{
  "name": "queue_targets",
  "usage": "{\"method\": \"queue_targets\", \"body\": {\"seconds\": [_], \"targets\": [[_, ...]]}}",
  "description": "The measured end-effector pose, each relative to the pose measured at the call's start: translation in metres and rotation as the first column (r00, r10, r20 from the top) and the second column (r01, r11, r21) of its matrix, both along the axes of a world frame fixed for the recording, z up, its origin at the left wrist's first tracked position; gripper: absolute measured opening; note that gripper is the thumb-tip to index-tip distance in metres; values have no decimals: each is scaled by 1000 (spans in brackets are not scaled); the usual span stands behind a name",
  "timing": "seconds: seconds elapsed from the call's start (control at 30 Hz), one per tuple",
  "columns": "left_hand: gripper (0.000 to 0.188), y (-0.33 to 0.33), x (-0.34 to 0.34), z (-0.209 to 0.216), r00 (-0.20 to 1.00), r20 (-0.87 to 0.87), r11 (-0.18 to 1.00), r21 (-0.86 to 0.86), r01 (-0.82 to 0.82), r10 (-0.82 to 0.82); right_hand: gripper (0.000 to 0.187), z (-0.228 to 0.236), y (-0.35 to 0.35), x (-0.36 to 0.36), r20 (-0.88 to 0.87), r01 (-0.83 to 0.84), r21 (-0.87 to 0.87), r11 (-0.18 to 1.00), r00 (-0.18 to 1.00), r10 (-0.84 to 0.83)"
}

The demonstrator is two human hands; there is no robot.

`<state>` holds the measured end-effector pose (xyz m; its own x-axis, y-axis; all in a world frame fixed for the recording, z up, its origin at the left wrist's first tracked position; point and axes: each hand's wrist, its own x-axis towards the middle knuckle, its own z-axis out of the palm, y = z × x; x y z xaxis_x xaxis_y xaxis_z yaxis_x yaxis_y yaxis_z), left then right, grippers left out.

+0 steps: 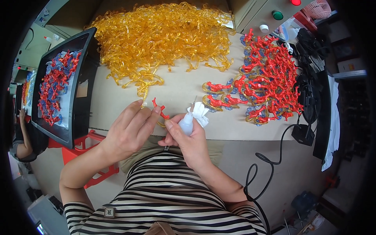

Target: The person glues plastic components of small plastic figurines together with a glue bottle at a factory workbench.

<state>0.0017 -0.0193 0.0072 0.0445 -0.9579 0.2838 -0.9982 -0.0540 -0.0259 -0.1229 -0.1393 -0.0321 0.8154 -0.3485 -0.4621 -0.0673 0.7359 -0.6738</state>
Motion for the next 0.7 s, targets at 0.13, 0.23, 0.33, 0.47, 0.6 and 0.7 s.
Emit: {"method": "queue_targets", "body": {"seconds": [0.13, 0.23, 0.33, 0.47, 0.6, 0.7], "targets": [[42, 4, 0, -5, 999, -27, 1000, 4, -17, 17, 24, 0, 1, -4, 79, -17, -93, 996, 997, 25], [41, 5, 1, -2, 1000, -12, 998, -54, -16, 15, 30, -7, -2, -5, 142, -55, -109, 993, 987, 70], [40, 7, 1, 0, 1000, -20, 998, -67, 12, -13, 27, -9, -4, -8, 203, -100, -79, 992, 972, 114], [38, 8, 0, -2, 995, -88, 991, -129, 32, -43, 27, -11, -3, -9, 207, -126, -112, 986, 967, 147], [35, 13, 1, -7, 996, -59, 984, -169, 52, -63, 26, -11, 0, -11, 215, -121, -147, 982, 965, 151], [35, 14, 1, -7, 996, -53, 983, -174, 61, -71, 25, -11, 2, -12, 196, -122, -163, 979, 969, 153]]}}
